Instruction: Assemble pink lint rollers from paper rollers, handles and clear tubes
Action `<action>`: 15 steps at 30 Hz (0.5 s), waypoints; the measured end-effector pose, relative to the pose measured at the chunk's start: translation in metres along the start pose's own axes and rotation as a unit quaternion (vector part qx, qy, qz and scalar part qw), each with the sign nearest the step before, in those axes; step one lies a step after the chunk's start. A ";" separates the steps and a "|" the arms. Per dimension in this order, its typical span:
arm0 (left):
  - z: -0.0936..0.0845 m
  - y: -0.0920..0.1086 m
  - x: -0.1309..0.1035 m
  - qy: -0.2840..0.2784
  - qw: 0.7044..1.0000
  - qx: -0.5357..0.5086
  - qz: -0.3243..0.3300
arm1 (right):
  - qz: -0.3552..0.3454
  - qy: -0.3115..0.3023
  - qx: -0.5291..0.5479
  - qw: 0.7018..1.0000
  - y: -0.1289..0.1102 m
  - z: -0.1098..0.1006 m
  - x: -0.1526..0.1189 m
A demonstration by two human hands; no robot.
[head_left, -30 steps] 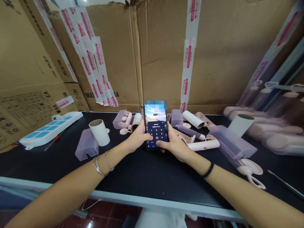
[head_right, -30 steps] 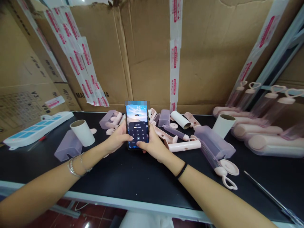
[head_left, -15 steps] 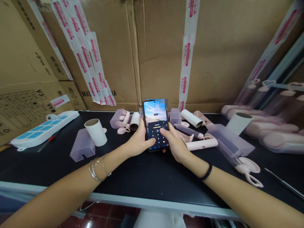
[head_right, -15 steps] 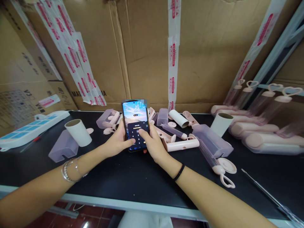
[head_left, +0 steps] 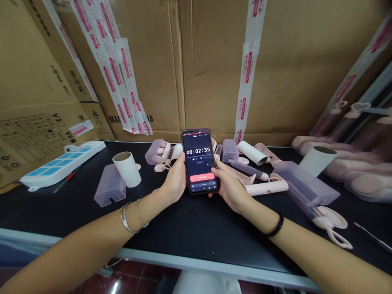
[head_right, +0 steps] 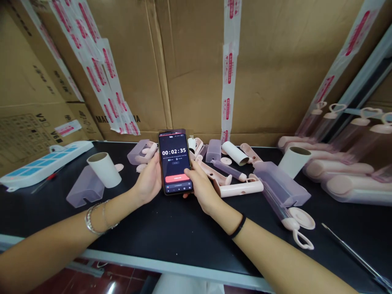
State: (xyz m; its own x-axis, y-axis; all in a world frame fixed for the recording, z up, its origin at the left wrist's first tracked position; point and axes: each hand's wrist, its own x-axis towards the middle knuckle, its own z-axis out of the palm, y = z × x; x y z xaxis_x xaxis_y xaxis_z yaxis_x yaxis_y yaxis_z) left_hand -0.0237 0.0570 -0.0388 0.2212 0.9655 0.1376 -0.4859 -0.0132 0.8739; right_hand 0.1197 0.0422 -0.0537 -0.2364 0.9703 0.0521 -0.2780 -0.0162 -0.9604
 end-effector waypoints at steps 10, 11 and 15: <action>-0.002 -0.002 -0.002 -0.027 0.999 -0.013 -0.011 | 0.008 0.010 -0.003 1.000 -0.004 0.004 -0.005; -0.001 -0.002 -0.002 -0.015 1.000 -0.013 -0.010 | 0.006 0.010 -0.003 1.000 -0.004 0.004 -0.005; 0.003 0.001 -0.004 0.035 0.999 -0.018 0.003 | -0.001 0.005 -0.010 1.000 -0.003 0.003 -0.004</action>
State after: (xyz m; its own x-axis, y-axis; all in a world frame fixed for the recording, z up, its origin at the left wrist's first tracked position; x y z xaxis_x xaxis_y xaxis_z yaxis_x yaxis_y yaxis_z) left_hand -0.0225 0.0521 -0.0373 0.1599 0.9812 0.1083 -0.5171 -0.0101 0.8559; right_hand 0.1186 0.0378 -0.0500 -0.2271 0.9725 0.0512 -0.2589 -0.0096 -0.9659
